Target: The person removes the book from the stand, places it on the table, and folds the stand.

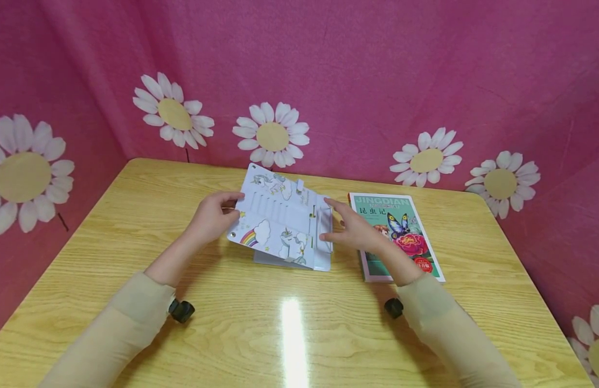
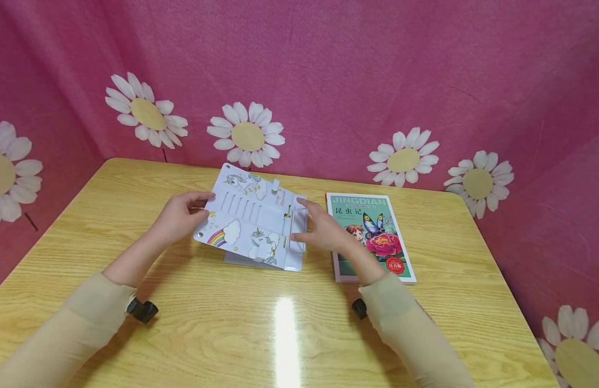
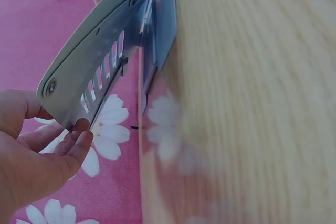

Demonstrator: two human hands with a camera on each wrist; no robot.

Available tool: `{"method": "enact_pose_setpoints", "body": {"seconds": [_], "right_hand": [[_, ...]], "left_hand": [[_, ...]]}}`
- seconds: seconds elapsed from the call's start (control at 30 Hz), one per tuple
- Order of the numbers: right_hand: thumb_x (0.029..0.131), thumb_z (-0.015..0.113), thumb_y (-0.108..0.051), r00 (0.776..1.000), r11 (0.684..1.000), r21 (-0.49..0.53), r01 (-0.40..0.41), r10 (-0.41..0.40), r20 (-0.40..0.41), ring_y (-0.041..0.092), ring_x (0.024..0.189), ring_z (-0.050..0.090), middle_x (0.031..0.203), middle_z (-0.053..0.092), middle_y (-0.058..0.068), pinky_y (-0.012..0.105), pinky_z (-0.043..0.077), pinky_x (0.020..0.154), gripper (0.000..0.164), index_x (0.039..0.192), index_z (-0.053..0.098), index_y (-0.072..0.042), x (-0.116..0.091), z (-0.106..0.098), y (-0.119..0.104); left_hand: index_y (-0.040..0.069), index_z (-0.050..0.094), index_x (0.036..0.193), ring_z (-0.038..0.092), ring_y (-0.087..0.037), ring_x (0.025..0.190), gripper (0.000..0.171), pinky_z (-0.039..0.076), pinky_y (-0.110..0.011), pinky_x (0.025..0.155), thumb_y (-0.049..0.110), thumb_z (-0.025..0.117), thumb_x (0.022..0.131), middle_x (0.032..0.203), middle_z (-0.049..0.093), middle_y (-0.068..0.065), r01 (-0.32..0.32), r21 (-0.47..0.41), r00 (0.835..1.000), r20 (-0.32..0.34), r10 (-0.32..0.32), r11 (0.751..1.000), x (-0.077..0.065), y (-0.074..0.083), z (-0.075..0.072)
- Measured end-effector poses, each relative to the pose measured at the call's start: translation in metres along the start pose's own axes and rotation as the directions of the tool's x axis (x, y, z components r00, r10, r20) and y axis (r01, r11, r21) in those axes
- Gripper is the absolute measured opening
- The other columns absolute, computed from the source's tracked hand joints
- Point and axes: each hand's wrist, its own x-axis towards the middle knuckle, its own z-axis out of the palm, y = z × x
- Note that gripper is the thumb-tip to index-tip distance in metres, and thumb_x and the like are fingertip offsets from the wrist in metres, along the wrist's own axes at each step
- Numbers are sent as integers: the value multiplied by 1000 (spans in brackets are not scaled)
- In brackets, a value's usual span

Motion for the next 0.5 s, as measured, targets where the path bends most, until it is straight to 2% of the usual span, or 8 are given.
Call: {"method": "enact_pose_setpoints", "body": {"seconds": [0.3, 0.5], "right_hand": [[78, 77, -37, 996, 1000, 1, -31, 31, 79, 34, 142, 19, 158, 13, 12, 51, 26, 111, 98, 152, 14, -22, 4, -1, 6], [74, 78, -42, 995, 1000, -31, -1, 4, 102, 33, 144, 11, 158, 9, 13, 52, 19, 114, 105, 153, 11, -19, 7, 0, 11]], "left_hand": [[-2, 53, 131, 56, -32, 110, 43, 47, -43, 96, 3, 54, 88, 126, 55, -21, 27, -6, 1000, 5, -27, 1000, 0, -10, 3], [-4, 52, 131, 57, -33, 109, 44, 47, -43, 95, 1, 53, 87, 126, 55, -23, 28, -8, 1000, 7, -28, 1000, 0, -14, 4]]}}
